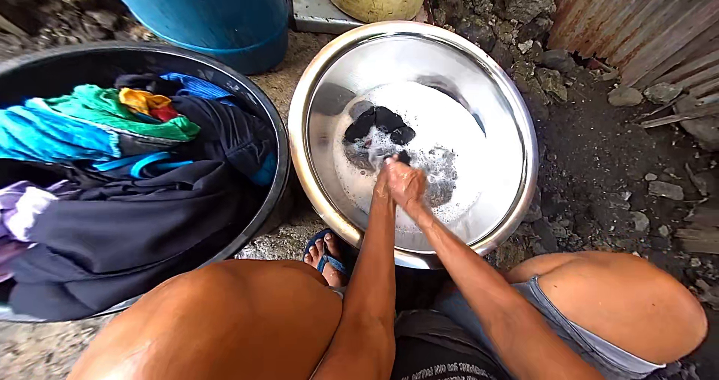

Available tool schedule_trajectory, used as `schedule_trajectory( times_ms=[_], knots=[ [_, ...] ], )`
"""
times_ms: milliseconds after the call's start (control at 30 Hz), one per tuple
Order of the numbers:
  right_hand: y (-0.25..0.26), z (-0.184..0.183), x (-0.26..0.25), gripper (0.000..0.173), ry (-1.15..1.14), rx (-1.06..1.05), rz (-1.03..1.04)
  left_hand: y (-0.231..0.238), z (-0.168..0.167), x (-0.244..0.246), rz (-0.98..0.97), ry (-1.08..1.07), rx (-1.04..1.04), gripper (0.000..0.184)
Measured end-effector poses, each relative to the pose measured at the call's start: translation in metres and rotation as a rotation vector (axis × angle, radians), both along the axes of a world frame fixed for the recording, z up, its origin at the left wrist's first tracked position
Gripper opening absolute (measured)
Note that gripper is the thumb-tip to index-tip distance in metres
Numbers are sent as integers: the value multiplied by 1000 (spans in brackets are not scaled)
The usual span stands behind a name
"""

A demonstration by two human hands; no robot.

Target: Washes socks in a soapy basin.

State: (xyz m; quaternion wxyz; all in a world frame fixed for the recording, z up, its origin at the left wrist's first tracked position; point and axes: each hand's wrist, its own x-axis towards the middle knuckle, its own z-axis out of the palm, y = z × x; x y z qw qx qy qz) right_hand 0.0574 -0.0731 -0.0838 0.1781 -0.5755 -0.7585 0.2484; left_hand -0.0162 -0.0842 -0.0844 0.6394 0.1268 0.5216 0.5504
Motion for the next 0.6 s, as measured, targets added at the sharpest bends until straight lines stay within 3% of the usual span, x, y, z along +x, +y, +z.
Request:
schedule_trajectory(
  times_ms=[133,233,367,467,533,600],
  knots=[
    [64,-28,65,57,-155,-170,-397,28,-25,49,-197,15,-187,51],
    [78,-56,101,54,-229,-396,-523,27,-31,40,-194,116,-276,48],
    [76,-81,123,55,204,-649,-629,28,-34,17,-174,346,-503,53],
    [48,-77,70,42,372,-720,-453,29,-43,16,-134,186,-557,65],
    [30,-57,30,38,343,-536,-260,29,-50,14,-22,67,-521,65],
    [12,-20,-1,38,189,-342,-54,20,-56,6,78,-34,-309,55]
  ],
)
